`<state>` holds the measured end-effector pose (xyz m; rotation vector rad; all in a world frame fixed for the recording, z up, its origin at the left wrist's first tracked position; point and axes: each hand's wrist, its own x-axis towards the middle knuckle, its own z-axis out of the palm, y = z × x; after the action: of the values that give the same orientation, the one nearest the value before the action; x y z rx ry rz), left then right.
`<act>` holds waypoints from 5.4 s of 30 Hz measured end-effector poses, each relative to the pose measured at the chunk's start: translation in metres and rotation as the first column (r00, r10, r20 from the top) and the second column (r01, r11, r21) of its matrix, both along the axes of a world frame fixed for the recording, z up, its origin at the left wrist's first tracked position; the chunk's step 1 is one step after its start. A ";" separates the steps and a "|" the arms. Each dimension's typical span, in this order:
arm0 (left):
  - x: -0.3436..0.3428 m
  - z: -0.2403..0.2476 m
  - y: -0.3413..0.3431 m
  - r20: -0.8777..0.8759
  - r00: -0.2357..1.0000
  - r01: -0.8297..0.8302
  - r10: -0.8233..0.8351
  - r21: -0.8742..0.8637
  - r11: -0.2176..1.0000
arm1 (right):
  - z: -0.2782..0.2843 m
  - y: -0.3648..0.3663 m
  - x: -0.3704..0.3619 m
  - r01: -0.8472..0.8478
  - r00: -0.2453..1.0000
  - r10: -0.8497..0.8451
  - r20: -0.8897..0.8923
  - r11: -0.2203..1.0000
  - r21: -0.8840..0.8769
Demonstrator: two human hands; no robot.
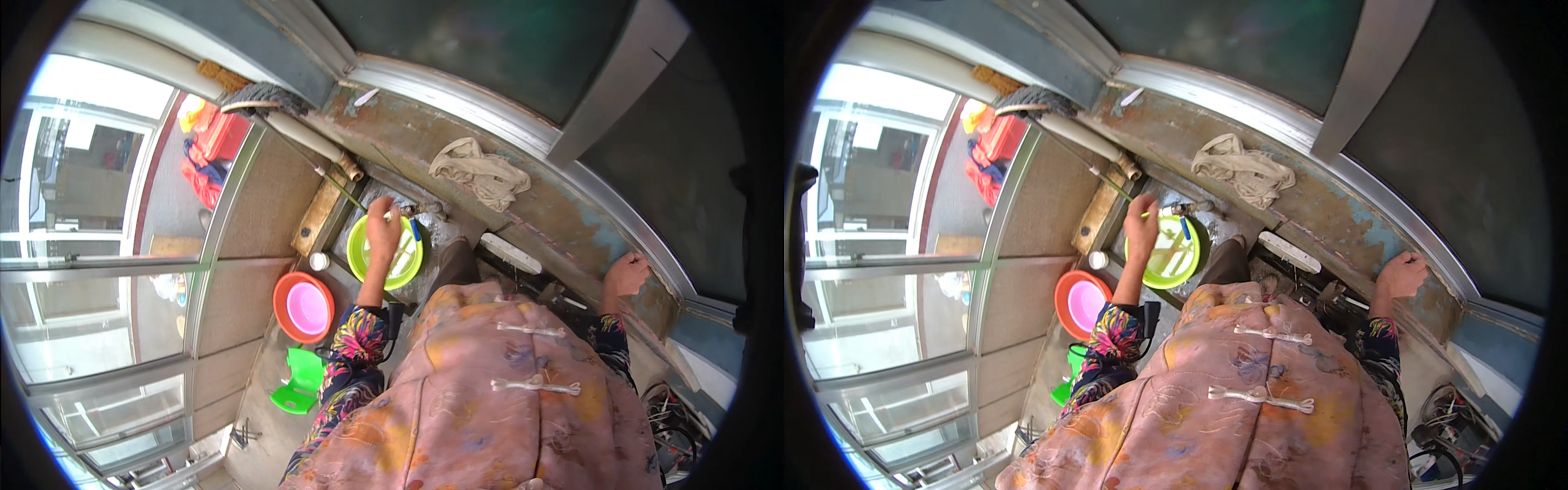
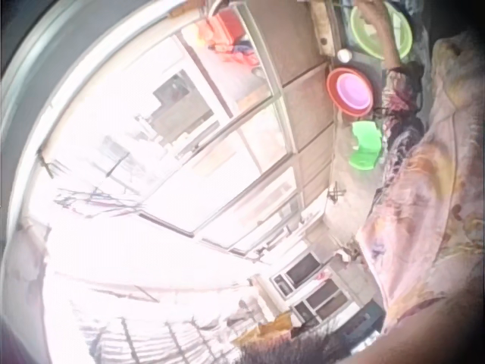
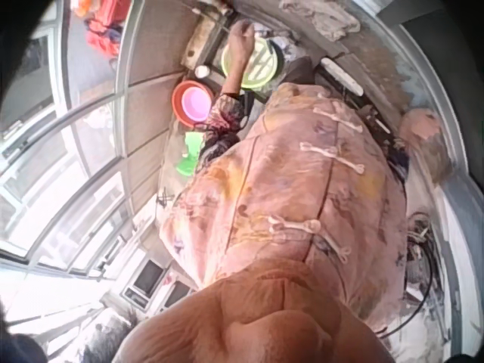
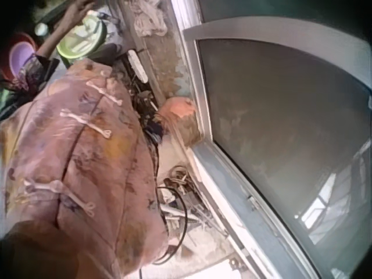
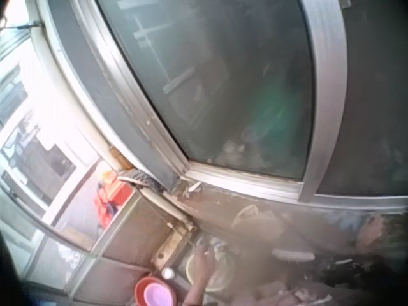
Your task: The person cleans the metal window frame and sill using a steel wool pad and a cloth. They scrub the frame with the pad, then wipe the area with the cloth, repeating the process along the length of the frame.
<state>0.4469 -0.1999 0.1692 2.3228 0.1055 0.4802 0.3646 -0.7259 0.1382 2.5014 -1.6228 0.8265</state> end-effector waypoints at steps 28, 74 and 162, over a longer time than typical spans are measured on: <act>0.136 0.111 -0.097 0.101 0.992 0.065 0.075 -0.922 0.381 | 0.015 0.009 -0.005 -0.096 0.992 0.091 0.082 0.994 0.049; 0.377 0.077 0.015 -0.107 0.839 -0.501 0.533 -0.534 0.681 | 0.011 0.028 0.020 0.127 0.991 -0.130 0.040 0.990 0.062; 0.136 0.108 -0.219 0.339 0.442 0.866 -0.831 0.082 0.494 | 0.005 0.013 -0.114 -0.646 0.669 0.267 0.693 0.671 0.365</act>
<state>0.5827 -0.4192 0.2771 1.8136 -1.1616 0.3027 0.2505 -0.7130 0.1434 3.5049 -1.5052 1.4966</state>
